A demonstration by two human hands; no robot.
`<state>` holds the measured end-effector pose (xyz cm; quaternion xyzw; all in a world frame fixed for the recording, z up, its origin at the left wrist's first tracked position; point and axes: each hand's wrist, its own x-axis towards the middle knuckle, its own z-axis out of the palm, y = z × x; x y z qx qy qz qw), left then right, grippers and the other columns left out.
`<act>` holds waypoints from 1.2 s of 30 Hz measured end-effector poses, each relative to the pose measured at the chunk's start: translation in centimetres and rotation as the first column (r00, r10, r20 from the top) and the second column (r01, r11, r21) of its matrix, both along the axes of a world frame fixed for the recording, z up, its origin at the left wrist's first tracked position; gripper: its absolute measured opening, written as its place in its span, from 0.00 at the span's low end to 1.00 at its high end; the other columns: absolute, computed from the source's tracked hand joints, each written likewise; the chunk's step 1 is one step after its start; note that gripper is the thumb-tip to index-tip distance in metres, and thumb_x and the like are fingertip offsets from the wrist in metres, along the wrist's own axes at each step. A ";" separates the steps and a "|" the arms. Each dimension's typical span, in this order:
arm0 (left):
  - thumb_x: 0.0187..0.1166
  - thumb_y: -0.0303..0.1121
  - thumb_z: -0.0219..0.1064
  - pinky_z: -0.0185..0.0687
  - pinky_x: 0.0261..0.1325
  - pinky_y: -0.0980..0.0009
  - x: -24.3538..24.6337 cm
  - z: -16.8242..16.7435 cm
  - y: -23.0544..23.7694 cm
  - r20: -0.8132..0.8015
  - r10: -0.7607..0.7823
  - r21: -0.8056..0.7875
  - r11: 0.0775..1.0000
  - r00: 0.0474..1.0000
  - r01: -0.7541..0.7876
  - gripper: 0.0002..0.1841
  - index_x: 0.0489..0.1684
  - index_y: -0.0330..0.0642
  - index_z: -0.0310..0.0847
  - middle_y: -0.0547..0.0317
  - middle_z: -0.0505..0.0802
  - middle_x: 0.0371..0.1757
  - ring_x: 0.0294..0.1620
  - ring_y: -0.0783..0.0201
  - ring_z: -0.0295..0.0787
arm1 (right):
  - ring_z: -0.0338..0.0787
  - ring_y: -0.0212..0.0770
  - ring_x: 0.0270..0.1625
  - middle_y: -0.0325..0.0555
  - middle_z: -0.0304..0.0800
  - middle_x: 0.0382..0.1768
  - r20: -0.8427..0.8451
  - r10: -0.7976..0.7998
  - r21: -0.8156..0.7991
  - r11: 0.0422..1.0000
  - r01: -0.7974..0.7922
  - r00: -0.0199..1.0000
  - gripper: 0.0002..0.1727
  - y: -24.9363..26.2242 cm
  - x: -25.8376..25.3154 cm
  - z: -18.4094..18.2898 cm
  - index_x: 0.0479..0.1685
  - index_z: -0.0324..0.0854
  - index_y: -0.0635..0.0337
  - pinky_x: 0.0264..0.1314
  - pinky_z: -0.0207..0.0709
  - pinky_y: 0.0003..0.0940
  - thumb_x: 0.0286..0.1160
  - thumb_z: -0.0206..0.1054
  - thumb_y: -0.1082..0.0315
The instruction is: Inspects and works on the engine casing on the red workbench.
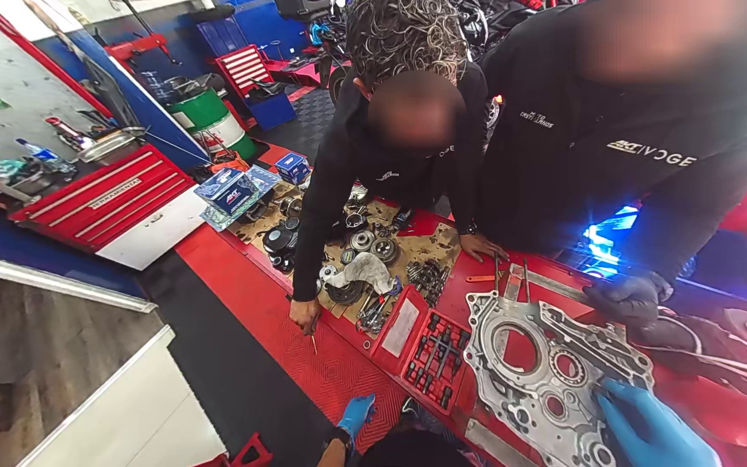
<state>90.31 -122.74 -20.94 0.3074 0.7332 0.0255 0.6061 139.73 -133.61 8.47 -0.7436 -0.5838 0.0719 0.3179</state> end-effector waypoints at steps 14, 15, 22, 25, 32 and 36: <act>0.94 0.47 0.51 0.76 0.71 0.52 0.4 0.1 0.1 -0.004 -0.051 -0.010 0.999 0.999 0.051 0.28 0.71 0.28 0.78 0.35 0.89 0.65 0.65 0.47 0.87 | 0.94 0.55 0.53 0.57 0.95 0.47 0.041 -0.036 -0.005 0.999 0.037 0.999 0.12 0.0 -0.4 0.3 0.48 0.90 0.65 0.61 0.84 0.53 0.71 0.71 0.67; 0.94 0.47 0.50 0.76 0.70 0.52 0.3 0.0 0.0 -0.006 -0.056 -0.010 0.998 0.998 0.056 0.28 0.71 0.28 0.79 0.35 0.89 0.65 0.65 0.47 0.87 | 0.94 0.55 0.53 0.57 0.95 0.47 0.045 -0.038 -0.005 0.999 0.038 0.998 0.12 0.1 -0.4 0.3 0.48 0.90 0.65 0.60 0.84 0.53 0.70 0.71 0.66; 0.94 0.47 0.50 0.76 0.71 0.51 0.3 -0.1 -0.2 0.007 -0.072 0.000 0.997 0.997 0.072 0.28 0.71 0.29 0.78 0.36 0.89 0.66 0.67 0.46 0.86 | 0.94 0.53 0.53 0.56 0.95 0.47 0.043 -0.034 -0.014 0.999 0.034 0.998 0.13 0.0 -0.3 0.2 0.48 0.90 0.64 0.60 0.84 0.51 0.72 0.70 0.66; 0.94 0.48 0.49 0.74 0.74 0.50 0.6 1.1 -0.2 -0.007 -0.066 -0.017 0.998 0.998 0.066 0.28 0.72 0.29 0.79 0.38 0.88 0.69 0.70 0.46 0.84 | 0.94 0.53 0.53 0.57 0.95 0.47 0.033 -0.037 -0.027 0.999 0.038 0.999 0.13 0.0 -0.2 0.1 0.50 0.90 0.63 0.58 0.85 0.51 0.73 0.70 0.65; 0.94 0.48 0.50 0.74 0.73 0.49 0.0 -0.6 -0.5 0.006 -0.058 -0.005 0.998 0.998 0.058 0.28 0.69 0.28 0.80 0.37 0.89 0.65 0.67 0.46 0.86 | 0.94 0.54 0.53 0.57 0.95 0.47 0.024 -0.035 -0.028 0.999 0.035 0.999 0.13 0.0 -0.1 -0.1 0.50 0.89 0.63 0.59 0.84 0.53 0.74 0.70 0.64; 0.94 0.47 0.51 0.75 0.74 0.48 0.1 -0.3 -0.5 0.017 -0.051 0.001 0.999 0.999 0.051 0.28 0.71 0.27 0.78 0.34 0.88 0.67 0.68 0.44 0.86 | 0.94 0.54 0.53 0.58 0.94 0.48 0.022 -0.026 -0.039 0.999 0.027 0.999 0.13 0.0 -0.1 0.1 0.51 0.89 0.64 0.59 0.85 0.52 0.75 0.69 0.65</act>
